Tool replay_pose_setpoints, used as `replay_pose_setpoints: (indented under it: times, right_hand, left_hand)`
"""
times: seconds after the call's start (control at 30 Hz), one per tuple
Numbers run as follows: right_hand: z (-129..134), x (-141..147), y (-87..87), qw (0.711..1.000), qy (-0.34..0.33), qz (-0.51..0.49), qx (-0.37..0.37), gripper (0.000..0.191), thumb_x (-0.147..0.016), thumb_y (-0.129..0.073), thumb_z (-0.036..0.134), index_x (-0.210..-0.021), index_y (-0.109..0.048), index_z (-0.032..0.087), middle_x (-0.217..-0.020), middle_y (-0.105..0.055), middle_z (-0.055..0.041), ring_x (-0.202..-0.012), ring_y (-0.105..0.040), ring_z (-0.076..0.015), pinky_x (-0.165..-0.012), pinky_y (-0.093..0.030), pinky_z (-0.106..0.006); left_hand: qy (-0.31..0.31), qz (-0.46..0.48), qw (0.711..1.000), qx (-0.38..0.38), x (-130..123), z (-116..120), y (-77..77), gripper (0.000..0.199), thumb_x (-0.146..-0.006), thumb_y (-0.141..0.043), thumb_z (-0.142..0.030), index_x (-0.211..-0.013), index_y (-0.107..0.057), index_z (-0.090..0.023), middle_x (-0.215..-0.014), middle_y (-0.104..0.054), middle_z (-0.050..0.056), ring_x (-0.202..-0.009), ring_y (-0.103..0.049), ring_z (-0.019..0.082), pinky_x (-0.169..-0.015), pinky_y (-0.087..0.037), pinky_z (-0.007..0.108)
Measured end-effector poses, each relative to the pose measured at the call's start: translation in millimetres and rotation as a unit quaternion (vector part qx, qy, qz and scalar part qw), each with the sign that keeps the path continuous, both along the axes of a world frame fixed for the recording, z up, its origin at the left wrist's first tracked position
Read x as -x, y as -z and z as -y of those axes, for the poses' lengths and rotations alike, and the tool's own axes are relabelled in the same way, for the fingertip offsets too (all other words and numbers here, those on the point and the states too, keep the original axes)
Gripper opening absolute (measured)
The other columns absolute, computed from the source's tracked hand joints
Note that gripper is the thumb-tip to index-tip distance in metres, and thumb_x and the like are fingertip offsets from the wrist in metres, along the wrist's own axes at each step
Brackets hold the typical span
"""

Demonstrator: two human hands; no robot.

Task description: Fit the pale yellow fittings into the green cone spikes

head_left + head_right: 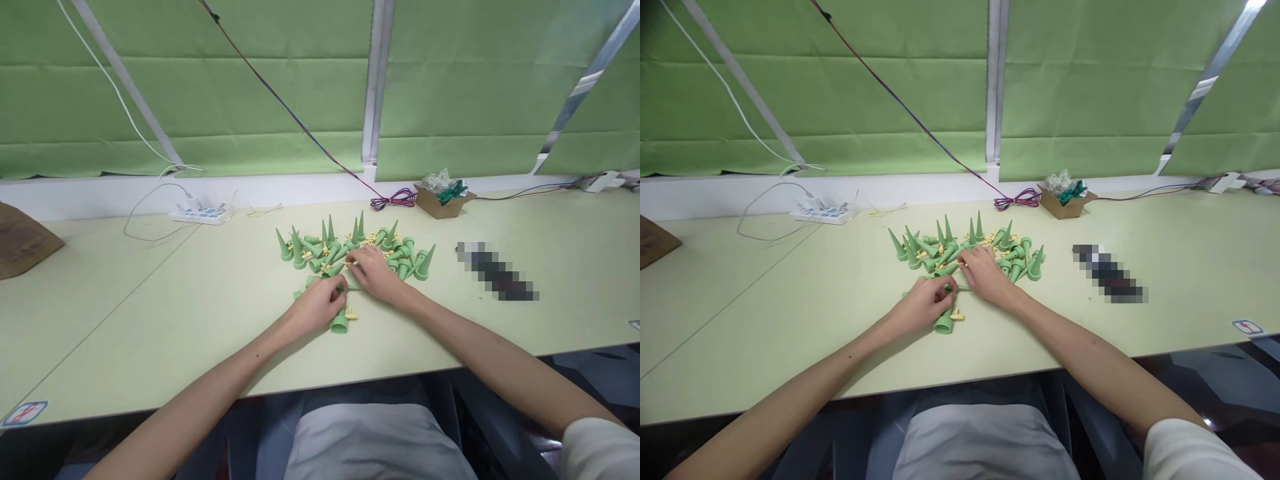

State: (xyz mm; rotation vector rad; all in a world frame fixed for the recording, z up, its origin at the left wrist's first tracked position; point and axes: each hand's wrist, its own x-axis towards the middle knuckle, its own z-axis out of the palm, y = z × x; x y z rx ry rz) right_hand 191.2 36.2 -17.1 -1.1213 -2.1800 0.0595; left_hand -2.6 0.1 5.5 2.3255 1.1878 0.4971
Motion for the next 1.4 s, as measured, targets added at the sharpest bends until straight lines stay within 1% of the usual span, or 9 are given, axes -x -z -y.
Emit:
replay_pose_setpoints:
  times: [0.13,0.3,0.43,0.57,0.73,0.87,1.13,1.3,1.4]
  right_hand:
    - [1,0,-0.8,0.999,-0.002,-0.046,-0.016,0.01,-0.096,-0.05,0.014,-0.095,-0.058,0.019,-0.096,-0.067,-0.0081,-0.095,-0.054,-0.0248,-0.087,-0.038,-0.038]
    - [3,0,-4.3,0.995,-0.004,-0.098,-0.037,0.009,-0.096,-0.05,0.017,-0.095,-0.058,0.02,-0.095,-0.068,-0.0091,-0.093,-0.056,-0.0252,-0.086,-0.043,-0.039]
    - [6,0,-7.7,0.99,0.007,-0.132,-0.055,0.01,-0.097,-0.049,0.021,-0.094,-0.058,0.02,-0.094,-0.068,-0.0092,-0.091,-0.057,-0.0248,-0.082,-0.045,-0.038]
    - [10,1,-11.5,0.985,0.013,-0.158,-0.064,0.011,-0.098,-0.049,0.023,-0.094,-0.059,0.02,-0.093,-0.069,-0.0089,-0.087,-0.059,-0.0234,-0.081,-0.047,-0.038]
    - [12,1,-13.1,0.984,0.015,-0.172,-0.053,0.012,-0.098,-0.049,0.024,-0.092,-0.059,0.02,-0.091,-0.068,-0.0081,-0.085,-0.06,-0.0224,-0.08,-0.048,-0.037]
    - [13,-1,-13.5,0.98,0.023,-0.191,-0.047,0.011,-0.097,-0.051,0.025,-0.093,-0.06,0.02,-0.091,-0.068,-0.0078,-0.084,-0.062,-0.0215,-0.079,-0.048,-0.035]
    - [13,-2,-15.9,0.978,0.027,-0.207,-0.026,0.012,-0.096,-0.052,0.028,-0.092,-0.06,0.02,-0.089,-0.069,-0.0068,-0.081,-0.062,-0.0203,-0.077,-0.049,-0.034]
    - [14,-2,-16.7,0.977,0.032,-0.21,-0.021,0.013,-0.096,-0.051,0.029,-0.092,-0.06,0.02,-0.089,-0.069,-0.0076,-0.082,-0.063,-0.0209,-0.077,-0.05,-0.034]
    - [14,-2,-17.5,0.976,0.036,-0.216,-0.019,0.013,-0.096,-0.052,0.029,-0.092,-0.06,0.02,-0.089,-0.07,-0.0075,-0.082,-0.064,-0.0209,-0.077,-0.05,-0.035]
  left_hand:
    - [-0.014,0.002,0.999,-0.04,-1,1,1.2,0.017,-0.092,-0.043,-0.021,-0.09,-0.06,-0.022,-0.058,-0.056,-0.003,-0.055,-0.05,0.015,-0.055,-0.032,0.025]
    - [0.002,0.013,0.999,-0.032,2,6,-13.4,0.031,-0.099,-0.042,-0.042,-0.086,-0.061,-0.021,-0.053,-0.051,-0.003,-0.05,-0.045,0.014,-0.053,-0.03,0.026]
    - [0.062,-0.026,0.998,0.016,6,10,-27.7,0.035,-0.087,-0.061,-0.056,-0.09,-0.065,-0.021,-0.056,-0.057,-0.004,-0.052,-0.052,0.015,-0.053,-0.032,0.025]
    - [0.087,-0.095,0.992,0.004,6,13,-30.7,0.046,-0.072,-0.073,-0.063,-0.094,-0.069,-0.022,-0.06,-0.059,-0.003,-0.055,-0.053,0.016,-0.053,-0.029,0.026]
    - [0.085,-0.103,0.991,0.005,4,13,-25.8,0.042,-0.077,-0.068,-0.06,-0.094,-0.067,-0.022,-0.059,-0.055,-0.003,-0.054,-0.049,0.015,-0.051,-0.026,0.026]
    - [0.064,-0.074,0.995,0.021,3,12,-22.6,0.037,-0.08,-0.066,-0.056,-0.092,-0.067,-0.021,-0.057,-0.049,-0.005,-0.051,-0.044,0.013,-0.049,-0.025,0.026]
    - [0.059,0.05,0.99,0.115,2,9,-23.4,0.037,-0.081,-0.067,-0.054,-0.089,-0.07,-0.018,-0.051,-0.037,-0.007,-0.046,-0.032,0.009,-0.047,-0.022,0.025]
    - [0.074,0.13,0.96,0.236,5,8,-29.9,0.038,-0.085,-0.063,-0.054,-0.098,-0.067,-0.018,-0.05,-0.041,-0.007,-0.041,-0.042,0.009,-0.044,-0.031,0.024]
    - [0.064,0.173,0.952,0.244,5,7,-32.5,0.04,-0.084,-0.064,-0.054,-0.102,-0.064,-0.019,-0.053,-0.039,-0.008,-0.043,-0.046,0.01,-0.046,-0.037,0.023]
